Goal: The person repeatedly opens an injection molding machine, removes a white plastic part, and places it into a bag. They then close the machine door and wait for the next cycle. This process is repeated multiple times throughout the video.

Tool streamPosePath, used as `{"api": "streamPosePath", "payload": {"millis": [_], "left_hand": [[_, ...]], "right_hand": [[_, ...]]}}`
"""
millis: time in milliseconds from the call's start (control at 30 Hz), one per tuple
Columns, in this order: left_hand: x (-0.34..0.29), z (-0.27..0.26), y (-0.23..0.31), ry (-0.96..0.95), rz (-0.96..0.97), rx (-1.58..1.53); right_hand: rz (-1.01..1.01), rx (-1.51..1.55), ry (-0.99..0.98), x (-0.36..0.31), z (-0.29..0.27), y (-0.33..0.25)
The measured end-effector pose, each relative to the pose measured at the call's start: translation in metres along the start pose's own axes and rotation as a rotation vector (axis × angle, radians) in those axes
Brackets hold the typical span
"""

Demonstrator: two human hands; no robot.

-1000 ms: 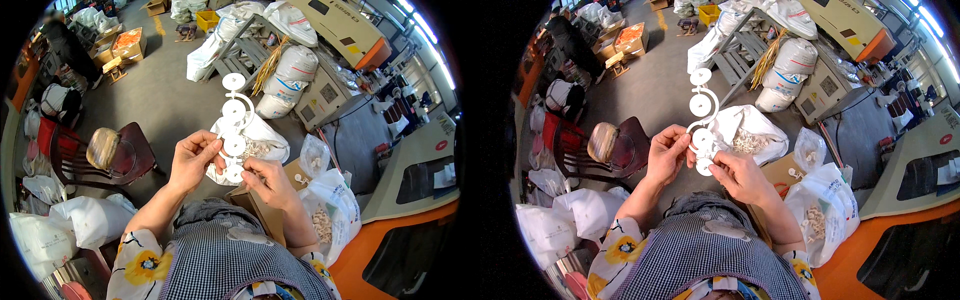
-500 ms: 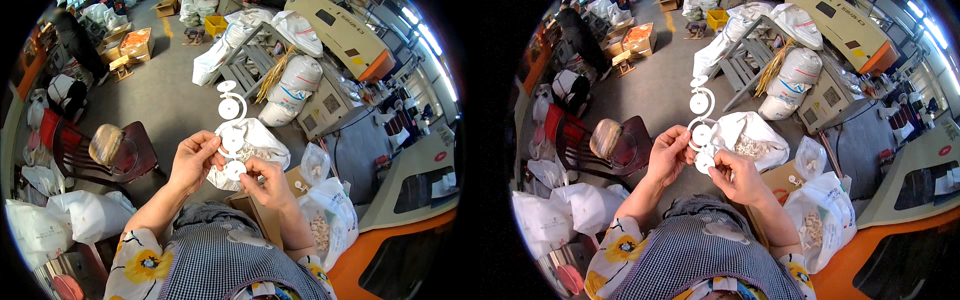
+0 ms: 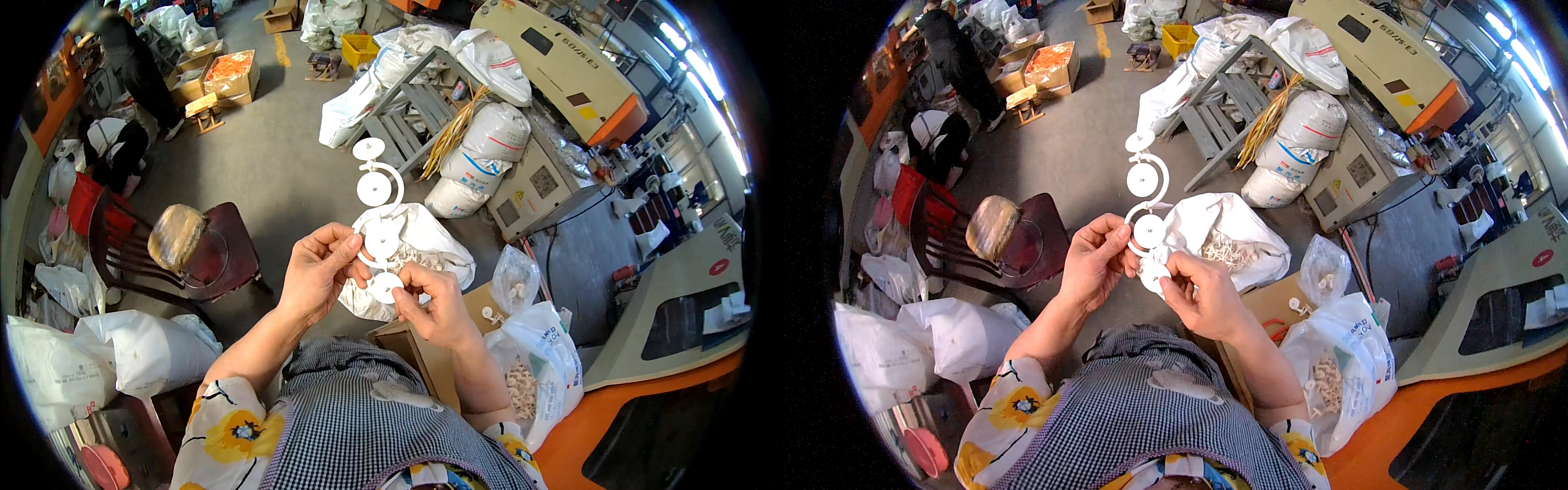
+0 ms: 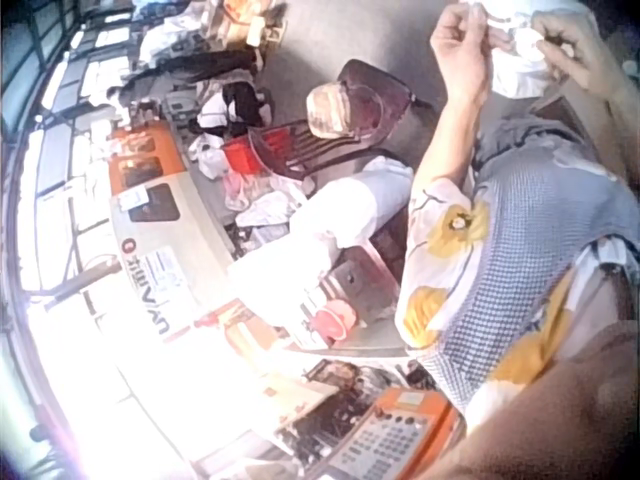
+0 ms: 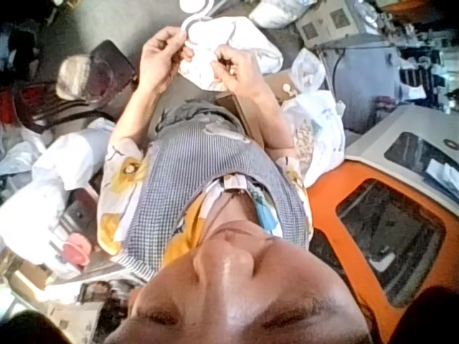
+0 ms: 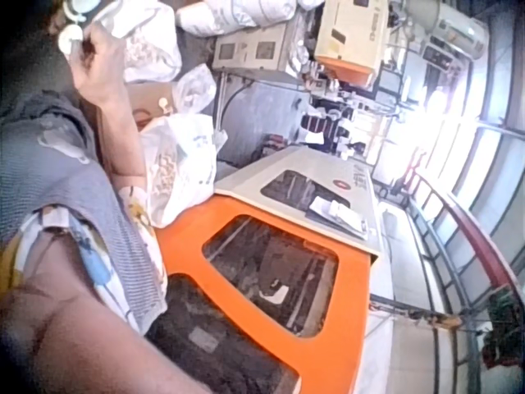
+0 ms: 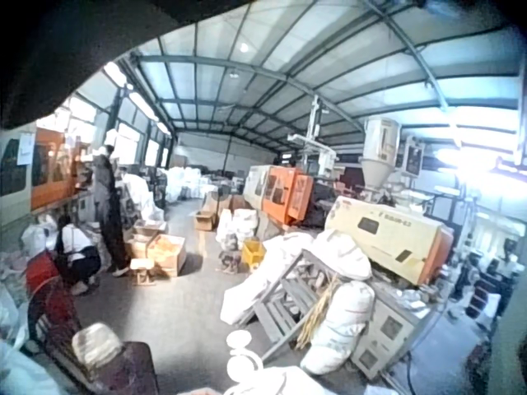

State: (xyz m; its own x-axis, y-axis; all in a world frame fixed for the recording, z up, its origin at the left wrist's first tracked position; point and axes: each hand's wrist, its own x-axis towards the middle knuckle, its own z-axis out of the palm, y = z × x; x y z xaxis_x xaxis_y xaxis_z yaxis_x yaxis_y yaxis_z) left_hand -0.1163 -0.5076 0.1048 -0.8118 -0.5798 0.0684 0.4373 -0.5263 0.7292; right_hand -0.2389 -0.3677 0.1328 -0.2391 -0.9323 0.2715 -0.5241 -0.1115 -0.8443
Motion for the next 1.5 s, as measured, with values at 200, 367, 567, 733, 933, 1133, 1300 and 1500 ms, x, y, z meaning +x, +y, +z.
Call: {"api": "streamPosePath", "payload": {"millis": [200, 367, 567, 733, 933, 1133, 1300, 1500], "left_hand": [[0.001, 0.005, 0.000, -0.043, 0.082, 0.112], [0.002, 0.006, -0.002, -0.107, 0.130, 0.177], [0.003, 0.007, -0.004, -0.164, 0.124, 0.244], [0.000, 0.016, -0.009, -0.246, 0.127, 0.285], [0.002, 0.025, -0.019, -0.261, 0.071, 0.287], [0.016, 0.035, -0.046, -0.430, -0.160, 0.414], [0.026, 0.050, -0.101, -0.853, -0.632, 0.528], [0.021, 0.096, -0.163, -1.328, -0.783, 0.779]], "right_hand": [[0.005, -0.025, -0.038, -0.002, -0.009, 0.001], [-0.009, -0.142, 0.106, -0.007, -0.017, -0.003], [-0.013, -0.151, 0.186, -0.006, -0.026, -0.006], [-0.101, -0.199, 0.298, 0.000, -0.012, -0.010], [-0.006, -0.122, 0.294, -0.013, -0.012, -0.011], [-0.049, -0.312, 0.623, -0.088, -0.067, 0.001], [-0.132, -0.652, 0.534, -0.164, -0.083, 0.011], [0.385, -0.609, 0.753, -0.263, -0.027, 0.006]]}}
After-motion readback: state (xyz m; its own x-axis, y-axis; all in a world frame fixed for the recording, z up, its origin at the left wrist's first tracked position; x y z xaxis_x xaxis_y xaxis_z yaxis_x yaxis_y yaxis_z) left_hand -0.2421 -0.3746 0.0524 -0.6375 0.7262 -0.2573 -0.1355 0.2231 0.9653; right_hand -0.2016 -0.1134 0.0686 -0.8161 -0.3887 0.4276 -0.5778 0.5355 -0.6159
